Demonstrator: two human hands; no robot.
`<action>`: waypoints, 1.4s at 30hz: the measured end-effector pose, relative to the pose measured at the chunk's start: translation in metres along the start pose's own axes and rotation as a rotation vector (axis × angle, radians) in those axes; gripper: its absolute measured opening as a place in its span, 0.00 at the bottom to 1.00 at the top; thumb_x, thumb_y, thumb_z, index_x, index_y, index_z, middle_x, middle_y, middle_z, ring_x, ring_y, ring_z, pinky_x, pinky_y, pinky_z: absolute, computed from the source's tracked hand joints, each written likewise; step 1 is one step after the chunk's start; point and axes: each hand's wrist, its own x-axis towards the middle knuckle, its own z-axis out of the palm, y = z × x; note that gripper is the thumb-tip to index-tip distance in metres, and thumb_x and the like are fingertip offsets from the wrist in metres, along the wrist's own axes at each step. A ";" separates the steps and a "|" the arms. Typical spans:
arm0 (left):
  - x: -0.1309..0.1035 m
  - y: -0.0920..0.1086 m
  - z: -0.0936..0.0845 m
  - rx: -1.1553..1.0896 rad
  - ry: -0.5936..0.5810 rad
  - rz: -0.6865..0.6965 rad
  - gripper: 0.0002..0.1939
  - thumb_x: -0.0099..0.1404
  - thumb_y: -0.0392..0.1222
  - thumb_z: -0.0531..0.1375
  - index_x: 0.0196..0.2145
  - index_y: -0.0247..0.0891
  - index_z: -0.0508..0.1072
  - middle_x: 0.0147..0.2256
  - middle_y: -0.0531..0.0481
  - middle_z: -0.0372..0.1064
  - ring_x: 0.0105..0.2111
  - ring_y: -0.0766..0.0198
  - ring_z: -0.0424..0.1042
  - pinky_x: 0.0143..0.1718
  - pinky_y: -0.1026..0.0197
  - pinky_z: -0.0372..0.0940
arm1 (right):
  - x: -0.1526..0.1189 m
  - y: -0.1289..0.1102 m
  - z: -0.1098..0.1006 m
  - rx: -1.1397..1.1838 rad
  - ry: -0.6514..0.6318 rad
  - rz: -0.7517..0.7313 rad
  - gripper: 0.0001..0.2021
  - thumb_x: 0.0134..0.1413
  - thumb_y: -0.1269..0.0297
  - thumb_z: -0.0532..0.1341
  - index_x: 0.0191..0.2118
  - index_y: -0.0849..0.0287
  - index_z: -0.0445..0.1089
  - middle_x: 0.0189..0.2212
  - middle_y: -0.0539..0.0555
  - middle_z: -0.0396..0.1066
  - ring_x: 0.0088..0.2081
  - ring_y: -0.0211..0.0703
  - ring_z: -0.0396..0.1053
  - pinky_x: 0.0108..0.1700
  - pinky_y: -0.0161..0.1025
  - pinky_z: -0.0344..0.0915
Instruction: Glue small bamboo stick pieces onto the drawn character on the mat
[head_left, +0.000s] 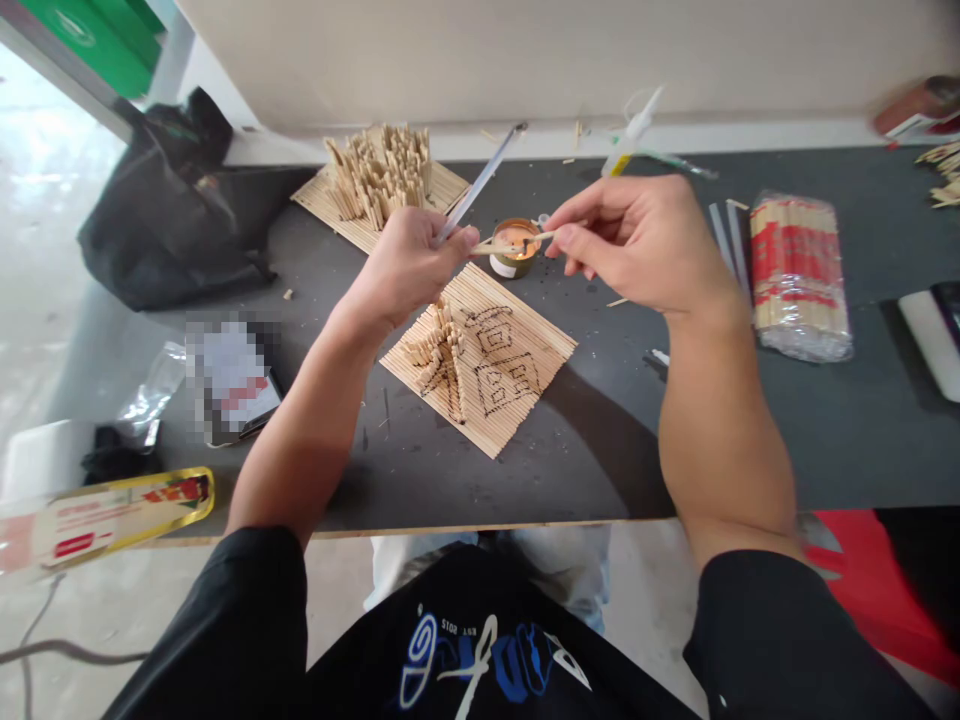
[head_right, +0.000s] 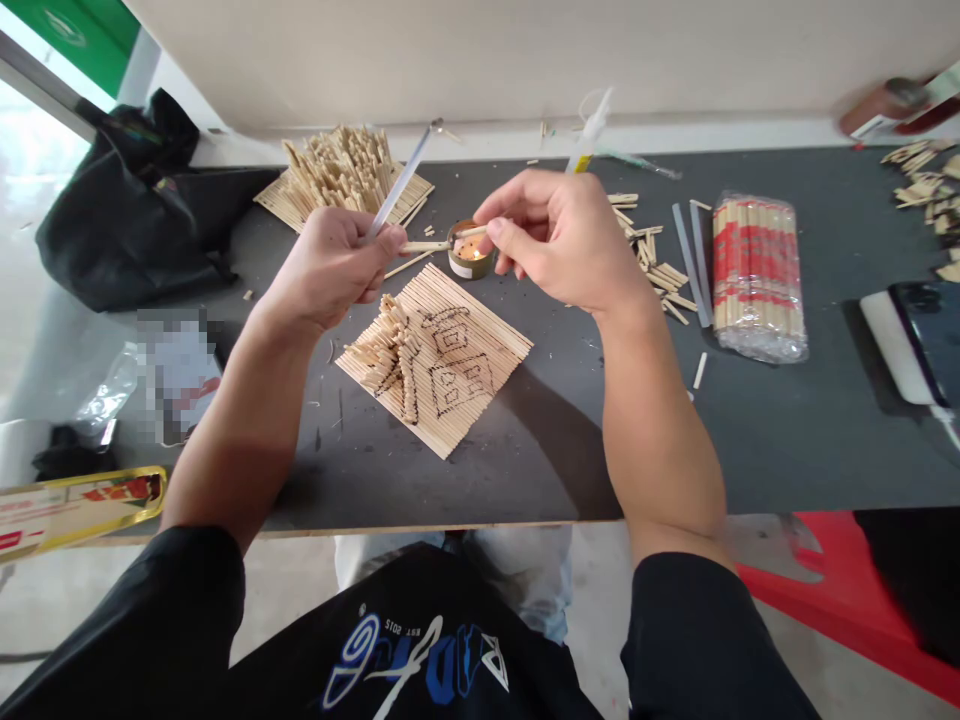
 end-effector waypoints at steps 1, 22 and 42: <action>0.002 -0.003 0.001 0.022 0.000 0.008 0.25 0.71 0.51 0.65 0.22 0.38 0.61 0.16 0.56 0.48 0.20 0.74 0.45 0.20 0.67 0.45 | -0.001 0.000 0.000 -0.039 -0.016 -0.001 0.06 0.60 0.59 0.70 0.39 0.55 0.79 0.30 0.53 0.78 0.25 0.38 0.71 0.24 0.39 0.64; 0.000 -0.002 0.007 -0.288 -0.216 -0.006 0.16 0.72 0.50 0.63 0.31 0.35 0.73 0.15 0.61 0.41 0.16 0.76 0.39 0.17 0.67 0.38 | -0.014 -0.028 0.018 -0.097 0.045 0.198 0.08 0.55 0.55 0.72 0.36 0.47 0.74 0.30 0.51 0.75 0.40 0.53 0.75 0.27 0.41 0.66; -0.005 0.011 0.010 0.071 -0.017 0.156 0.11 0.67 0.42 0.64 0.28 0.36 0.76 0.15 0.57 0.50 0.16 0.73 0.48 0.18 0.65 0.48 | -0.001 -0.010 0.016 0.319 -0.062 0.479 0.23 0.60 0.48 0.67 0.21 0.57 0.68 0.11 0.44 0.50 0.14 0.29 0.41 0.15 0.34 0.34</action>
